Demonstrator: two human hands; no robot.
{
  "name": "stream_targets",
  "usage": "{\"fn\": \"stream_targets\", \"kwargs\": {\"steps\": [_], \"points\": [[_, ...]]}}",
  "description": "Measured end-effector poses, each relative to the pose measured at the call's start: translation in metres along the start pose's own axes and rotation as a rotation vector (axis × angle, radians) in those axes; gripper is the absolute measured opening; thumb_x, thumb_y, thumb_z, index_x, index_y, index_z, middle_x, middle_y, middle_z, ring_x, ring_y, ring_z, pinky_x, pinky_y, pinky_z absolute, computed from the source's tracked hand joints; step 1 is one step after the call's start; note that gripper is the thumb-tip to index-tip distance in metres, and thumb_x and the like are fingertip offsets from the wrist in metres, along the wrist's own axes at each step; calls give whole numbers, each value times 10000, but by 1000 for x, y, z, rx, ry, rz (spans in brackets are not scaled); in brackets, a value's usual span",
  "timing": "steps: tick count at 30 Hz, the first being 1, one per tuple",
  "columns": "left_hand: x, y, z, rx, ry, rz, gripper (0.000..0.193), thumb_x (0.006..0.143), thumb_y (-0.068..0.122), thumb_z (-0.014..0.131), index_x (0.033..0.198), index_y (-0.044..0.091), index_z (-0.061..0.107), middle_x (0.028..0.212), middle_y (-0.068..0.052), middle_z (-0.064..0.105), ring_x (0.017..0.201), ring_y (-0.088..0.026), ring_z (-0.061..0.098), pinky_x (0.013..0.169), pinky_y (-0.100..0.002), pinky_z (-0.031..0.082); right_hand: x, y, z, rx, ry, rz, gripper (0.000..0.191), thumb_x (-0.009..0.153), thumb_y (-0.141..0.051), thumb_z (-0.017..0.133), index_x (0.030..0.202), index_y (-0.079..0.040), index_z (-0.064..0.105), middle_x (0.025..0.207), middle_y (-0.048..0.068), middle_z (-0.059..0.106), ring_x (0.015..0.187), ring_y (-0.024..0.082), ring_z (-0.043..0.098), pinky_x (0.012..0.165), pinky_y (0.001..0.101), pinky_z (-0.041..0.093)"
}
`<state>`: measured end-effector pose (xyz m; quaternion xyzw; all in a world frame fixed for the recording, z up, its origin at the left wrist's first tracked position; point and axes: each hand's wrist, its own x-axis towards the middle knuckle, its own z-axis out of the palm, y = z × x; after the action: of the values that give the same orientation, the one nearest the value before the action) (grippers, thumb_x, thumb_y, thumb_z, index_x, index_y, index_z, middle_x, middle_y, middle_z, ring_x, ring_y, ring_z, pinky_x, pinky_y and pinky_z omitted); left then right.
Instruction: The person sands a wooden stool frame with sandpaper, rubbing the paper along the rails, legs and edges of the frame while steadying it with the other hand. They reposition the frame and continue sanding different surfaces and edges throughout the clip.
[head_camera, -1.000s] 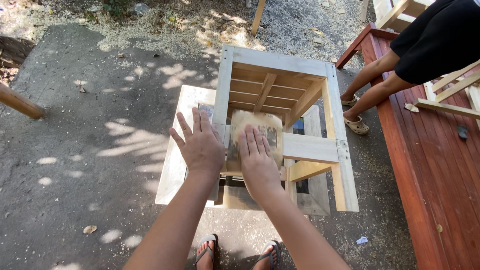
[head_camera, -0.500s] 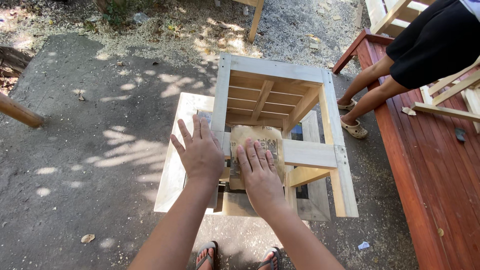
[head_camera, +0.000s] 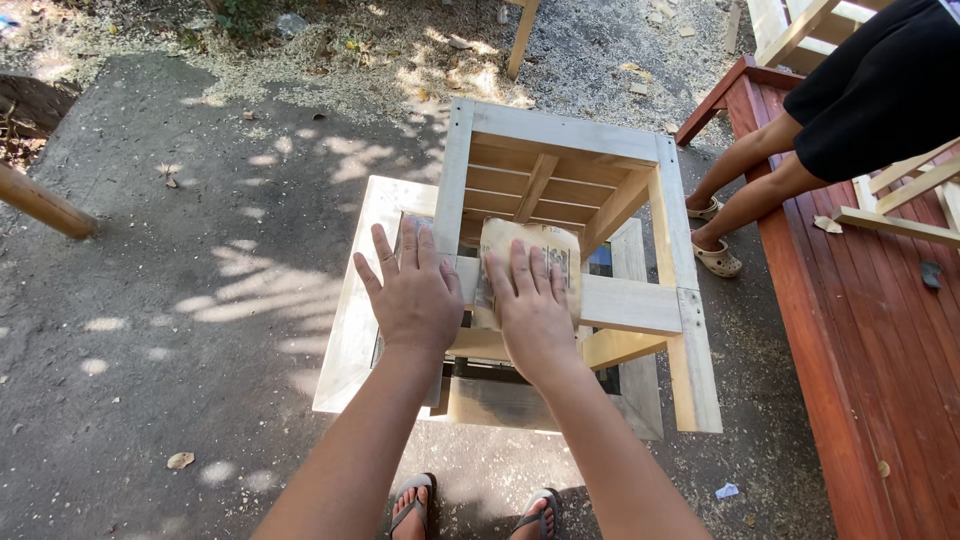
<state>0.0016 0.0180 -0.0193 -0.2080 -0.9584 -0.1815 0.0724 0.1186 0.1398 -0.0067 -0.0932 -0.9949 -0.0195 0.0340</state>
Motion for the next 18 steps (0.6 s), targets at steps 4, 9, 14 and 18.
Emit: {"fn": "stream_targets", "kwargs": {"steps": [4,9,14,18], "points": [[1,4,-11,37,-117,1,724,937,484,446,1532,76,384,1629,-120,312,1533,-407,80,1195,-619,3,-3,3,-1,-14,-21,34,793,902,-100,550,1595,-303,223,1637,207,222,1495,444,213,1172,646,136],[2,4,-16,26,-138,-4,841,882,614,473,1526,89,344,1624,-110,287,1507,-404,70,1160,-631,-3,-6,9,-1,-20,-100,34,885,833,-67,591,1589,-312,201,1647,206,156,1504,449,165,1158,678,108],[0,0,-6,-12,-67,36,618,986,435,422,1524,131,432,1628,-98,344,1535,-413,118,1197,-648,15,-11,9,0,-5,-28,65,905,849,-25,594,1622,-292,205,1665,211,159,1519,463,168,1179,660,133],[-1,-3,2,5,-14,82,565,980,344,416,1511,163,482,1628,-68,377,1547,-411,149,1209,-644,22,-20,9,-4,-55,-11,40,899,829,-40,597,1606,-279,214,1647,219,163,1495,472,169,1152,676,140]]}}
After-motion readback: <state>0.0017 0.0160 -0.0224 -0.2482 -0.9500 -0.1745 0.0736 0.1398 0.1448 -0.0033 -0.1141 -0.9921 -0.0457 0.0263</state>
